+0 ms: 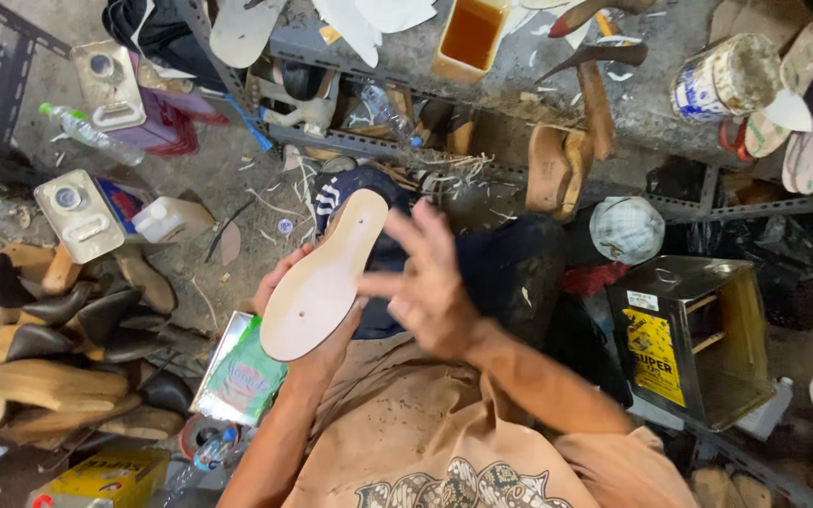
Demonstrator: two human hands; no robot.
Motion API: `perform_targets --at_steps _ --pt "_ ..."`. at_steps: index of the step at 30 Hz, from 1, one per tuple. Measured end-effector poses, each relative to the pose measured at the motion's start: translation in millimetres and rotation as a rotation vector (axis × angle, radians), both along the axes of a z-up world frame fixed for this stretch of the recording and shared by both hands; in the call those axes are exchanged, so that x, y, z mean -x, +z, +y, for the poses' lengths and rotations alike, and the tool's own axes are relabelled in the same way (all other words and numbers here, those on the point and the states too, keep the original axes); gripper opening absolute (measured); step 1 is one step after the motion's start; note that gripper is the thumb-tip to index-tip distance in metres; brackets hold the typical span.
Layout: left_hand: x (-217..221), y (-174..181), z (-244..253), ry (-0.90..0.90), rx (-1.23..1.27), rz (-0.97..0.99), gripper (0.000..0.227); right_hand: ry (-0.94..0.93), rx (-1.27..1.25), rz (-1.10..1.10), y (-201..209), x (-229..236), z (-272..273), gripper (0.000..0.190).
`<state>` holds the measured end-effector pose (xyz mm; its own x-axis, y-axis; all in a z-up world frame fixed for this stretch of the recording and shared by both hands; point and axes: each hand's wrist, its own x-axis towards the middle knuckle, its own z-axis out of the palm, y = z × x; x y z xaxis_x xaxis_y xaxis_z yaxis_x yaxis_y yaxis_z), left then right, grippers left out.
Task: The person repeatedly dips a white shoe insole into a container of brown liquid and rubs the surface with their fingers. They perform this action multiple times, handling the insole with both hands and occasionally placing it on a nearby shelf.
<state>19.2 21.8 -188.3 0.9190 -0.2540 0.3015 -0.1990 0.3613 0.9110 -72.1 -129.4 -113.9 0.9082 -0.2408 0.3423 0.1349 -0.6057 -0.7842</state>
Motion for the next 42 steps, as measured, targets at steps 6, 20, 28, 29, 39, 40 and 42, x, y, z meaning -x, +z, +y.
perform_targets --at_steps 6,20,28,29,39,40,42 --pt "-6 50 -13 -0.009 -0.155 -0.085 0.087 -0.548 0.787 0.369 16 -60 -171 0.093" --pt "-7 34 -12 -0.009 -0.193 -0.049 0.087 -0.602 0.938 0.160 21 -96 -206 0.055" --pt "-1 24 -17 -0.018 -0.131 -0.073 0.097 -0.466 0.955 0.144 33 -37 -149 0.016" --pt "-1 23 -17 -0.017 -0.120 -0.083 0.095 -0.377 0.758 0.058 49 -33 -125 0.025" --pt "4 26 -17 0.014 -0.150 -0.101 0.098 -0.110 0.134 0.075 -19 5 15 0.058" --pt "5 21 -16 0.012 -0.153 -0.101 0.098 -0.111 0.131 0.075 -18 13 23 0.058" --pt "5 12 -14 0.009 -0.095 -0.110 0.097 -0.088 0.171 0.031 -16 26 37 0.055"
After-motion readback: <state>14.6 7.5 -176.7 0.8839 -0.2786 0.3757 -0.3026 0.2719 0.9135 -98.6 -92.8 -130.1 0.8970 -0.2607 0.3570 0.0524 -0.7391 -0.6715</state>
